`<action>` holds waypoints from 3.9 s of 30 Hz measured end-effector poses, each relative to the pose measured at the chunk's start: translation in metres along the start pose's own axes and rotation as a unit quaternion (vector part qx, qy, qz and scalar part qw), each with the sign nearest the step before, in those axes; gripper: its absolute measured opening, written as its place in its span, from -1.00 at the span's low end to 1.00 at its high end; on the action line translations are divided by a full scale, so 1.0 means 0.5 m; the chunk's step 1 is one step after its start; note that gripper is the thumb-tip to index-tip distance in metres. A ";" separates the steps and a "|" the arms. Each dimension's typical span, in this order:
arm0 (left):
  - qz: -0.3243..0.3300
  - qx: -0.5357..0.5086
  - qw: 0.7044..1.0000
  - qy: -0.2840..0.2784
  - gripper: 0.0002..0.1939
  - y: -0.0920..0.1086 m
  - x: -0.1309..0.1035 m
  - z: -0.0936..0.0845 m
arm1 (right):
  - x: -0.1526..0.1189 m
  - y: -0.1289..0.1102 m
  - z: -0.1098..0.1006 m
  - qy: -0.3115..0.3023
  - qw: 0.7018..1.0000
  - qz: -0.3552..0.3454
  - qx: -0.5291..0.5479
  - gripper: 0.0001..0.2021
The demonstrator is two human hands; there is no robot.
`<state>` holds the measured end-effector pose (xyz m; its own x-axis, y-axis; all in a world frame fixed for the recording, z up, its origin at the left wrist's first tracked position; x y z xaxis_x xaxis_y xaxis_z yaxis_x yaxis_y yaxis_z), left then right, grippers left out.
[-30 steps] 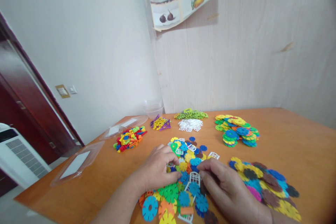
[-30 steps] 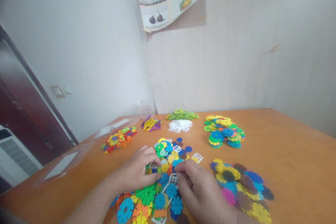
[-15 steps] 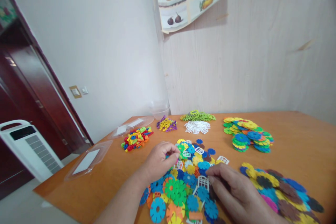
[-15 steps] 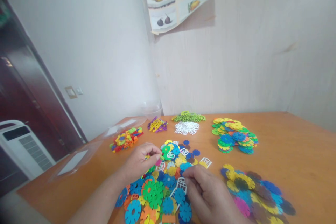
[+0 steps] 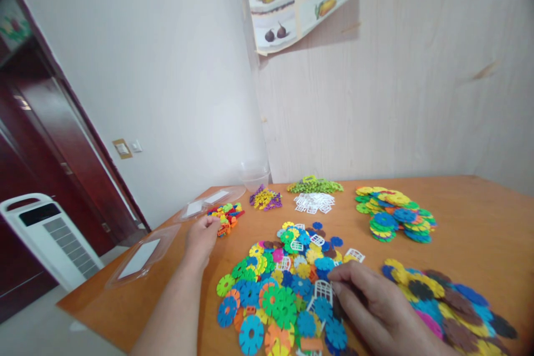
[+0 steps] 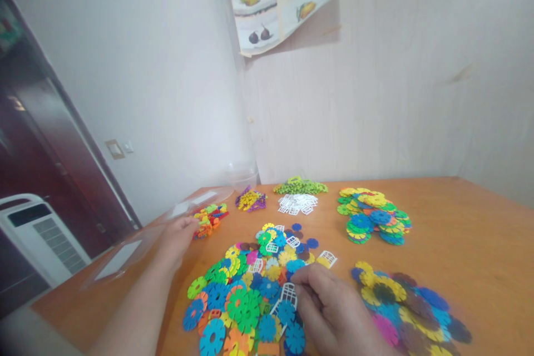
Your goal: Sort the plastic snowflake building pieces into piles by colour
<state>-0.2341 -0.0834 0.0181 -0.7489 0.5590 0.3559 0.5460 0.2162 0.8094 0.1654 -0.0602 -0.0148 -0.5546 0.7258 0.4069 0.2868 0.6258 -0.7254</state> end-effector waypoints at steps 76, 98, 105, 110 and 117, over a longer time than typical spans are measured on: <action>0.166 0.030 0.896 -0.410 -0.74 0.100 -0.180 0.209 | 0.000 0.030 0.018 -0.029 0.998 0.053 0.024 -0.73; 0.117 0.013 0.939 -0.325 -0.73 0.089 -0.138 0.189 | 0.002 0.029 0.018 -0.027 0.998 0.045 0.024 -0.74; 0.283 0.070 0.908 -0.301 -0.84 0.160 -0.170 0.207 | 0.003 0.027 0.015 -0.023 0.998 0.053 0.020 -0.75; 0.317 0.105 0.888 -0.316 -0.79 0.173 -0.194 0.237 | 0.006 0.025 0.015 -0.020 0.998 0.051 0.026 -0.75; 0.309 0.114 0.892 -0.311 -0.80 0.166 -0.185 0.243 | 0.005 0.029 0.015 -0.015 0.998 0.047 0.028 -0.76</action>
<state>-0.0738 -0.0198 -0.0043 0.0359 0.9480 0.3162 0.8971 -0.1700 0.4079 0.1623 -0.0518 -0.0286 -0.5511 0.7713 0.3183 0.2948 0.5368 -0.7905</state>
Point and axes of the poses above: each hand's wrist, its own x-axis towards the middle knuckle, its own z-axis out of the palm, y = z × x, the point moved 10 cm from there along x, towards the middle knuckle
